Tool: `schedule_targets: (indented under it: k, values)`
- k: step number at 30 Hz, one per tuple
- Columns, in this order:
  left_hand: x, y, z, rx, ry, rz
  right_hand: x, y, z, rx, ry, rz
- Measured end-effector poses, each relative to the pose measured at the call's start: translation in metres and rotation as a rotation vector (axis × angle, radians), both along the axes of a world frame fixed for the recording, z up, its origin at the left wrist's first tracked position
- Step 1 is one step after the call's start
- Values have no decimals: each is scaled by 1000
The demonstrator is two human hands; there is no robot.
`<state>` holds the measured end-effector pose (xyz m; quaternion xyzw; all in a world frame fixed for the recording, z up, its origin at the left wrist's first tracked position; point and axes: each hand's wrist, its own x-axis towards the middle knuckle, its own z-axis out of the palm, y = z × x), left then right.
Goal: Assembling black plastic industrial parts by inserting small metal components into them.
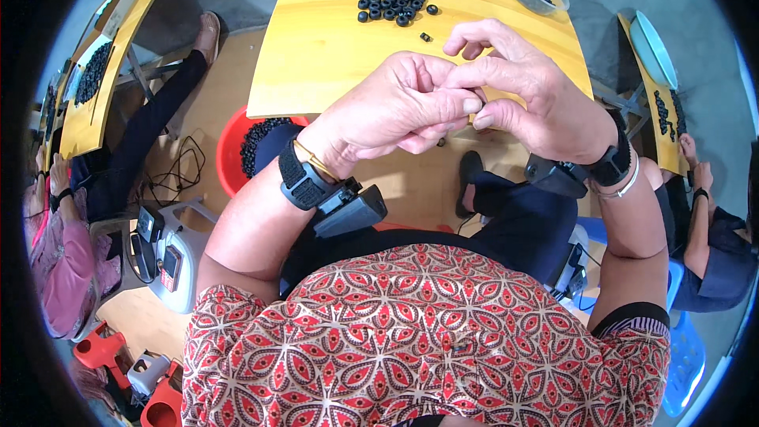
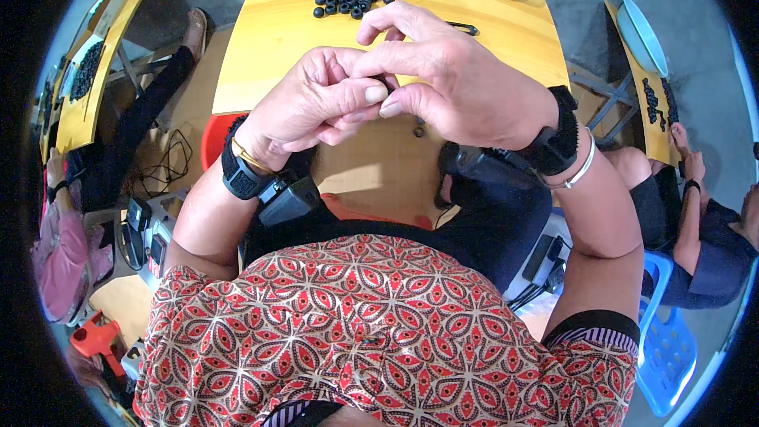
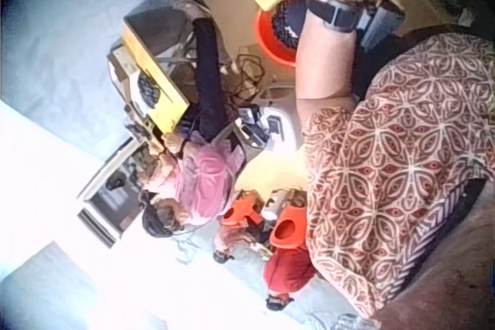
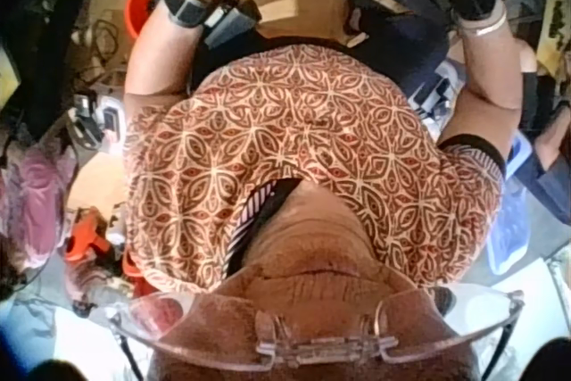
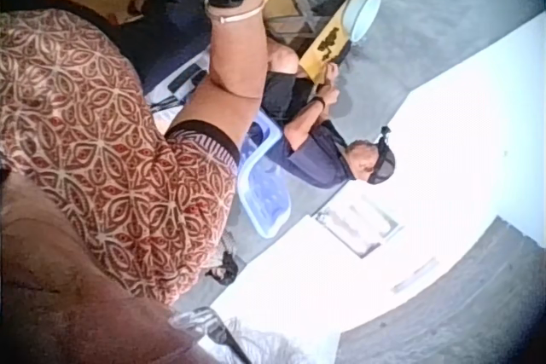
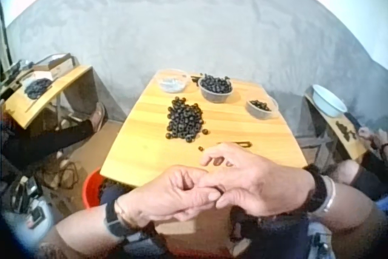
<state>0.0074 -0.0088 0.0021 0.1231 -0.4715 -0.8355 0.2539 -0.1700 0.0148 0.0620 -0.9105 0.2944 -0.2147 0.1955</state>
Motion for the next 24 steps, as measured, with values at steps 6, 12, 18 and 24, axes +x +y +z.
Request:
schedule_targets:
  k: [6,12,18,24]
  values:
    - [-1,-1,7,60,31,-32,-1,0,0,20,-45,-16]
    - [0,-2,4,202,139,-51,-8,-6,-5,30,-109,-23]
    - [5,-7,-1,320,270,-69,-4,-10,-16,56,-313,-20]
    - [7,-6,0,276,254,-7,0,-9,-23,180,-434,-35]
